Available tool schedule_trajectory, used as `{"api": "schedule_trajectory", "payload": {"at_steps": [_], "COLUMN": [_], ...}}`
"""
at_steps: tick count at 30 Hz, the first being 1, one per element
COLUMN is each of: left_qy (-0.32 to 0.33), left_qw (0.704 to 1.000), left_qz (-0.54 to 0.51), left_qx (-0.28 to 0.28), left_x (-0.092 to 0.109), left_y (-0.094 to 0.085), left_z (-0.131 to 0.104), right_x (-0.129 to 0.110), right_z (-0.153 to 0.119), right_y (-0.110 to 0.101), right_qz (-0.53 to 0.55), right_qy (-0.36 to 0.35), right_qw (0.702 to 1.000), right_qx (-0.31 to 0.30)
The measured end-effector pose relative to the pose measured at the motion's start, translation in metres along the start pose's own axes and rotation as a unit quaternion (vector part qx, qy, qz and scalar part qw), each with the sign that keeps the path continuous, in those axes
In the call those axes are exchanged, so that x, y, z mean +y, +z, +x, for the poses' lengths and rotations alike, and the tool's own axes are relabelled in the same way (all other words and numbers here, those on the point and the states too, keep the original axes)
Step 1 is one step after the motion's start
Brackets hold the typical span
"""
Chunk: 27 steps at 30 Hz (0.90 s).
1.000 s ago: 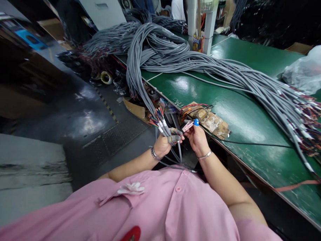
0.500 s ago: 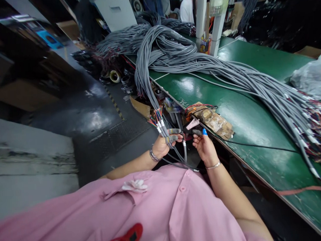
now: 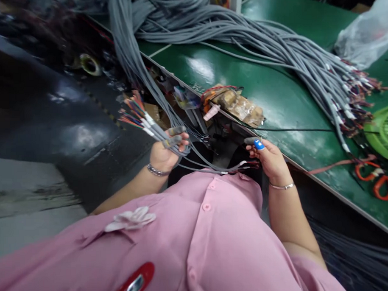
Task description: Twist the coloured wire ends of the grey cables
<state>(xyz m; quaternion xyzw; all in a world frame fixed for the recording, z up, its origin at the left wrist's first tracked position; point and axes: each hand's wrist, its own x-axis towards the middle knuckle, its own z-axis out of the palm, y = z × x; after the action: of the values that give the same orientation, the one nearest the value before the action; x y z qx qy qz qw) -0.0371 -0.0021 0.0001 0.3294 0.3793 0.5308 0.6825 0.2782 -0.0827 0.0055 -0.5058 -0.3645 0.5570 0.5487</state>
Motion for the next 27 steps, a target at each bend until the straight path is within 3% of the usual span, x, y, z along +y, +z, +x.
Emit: {"api": "schedule_trajectory", "payload": {"at_steps": [7,16,22,27], "left_qy": [-0.001,-0.012,-0.037,-0.088], "left_qw": [1.0,1.0,0.999,0.994], "left_qz": [0.005,0.004,0.014,0.031], "left_qx": [0.009,-0.009,-0.032,-0.052], "left_x": [-0.002,-0.005,-0.009,-0.021], "left_y": [0.001,0.001,0.004,0.005], "left_z": [-0.011,-0.016,-0.015,-0.009], "right_x": [0.004,-0.01,-0.021,-0.007], "right_z": [-0.051,-0.075,-0.078,-0.065], "right_y": [-0.037,-0.05,-0.036,-0.015], "right_qz": [0.002,0.012,0.048,-0.009], "right_qy": [-0.069,-0.146,-0.156,-0.096], "right_qw": [0.989,0.96,0.96,0.979], "right_qx": [0.133,0.238,0.23,0.18]}}
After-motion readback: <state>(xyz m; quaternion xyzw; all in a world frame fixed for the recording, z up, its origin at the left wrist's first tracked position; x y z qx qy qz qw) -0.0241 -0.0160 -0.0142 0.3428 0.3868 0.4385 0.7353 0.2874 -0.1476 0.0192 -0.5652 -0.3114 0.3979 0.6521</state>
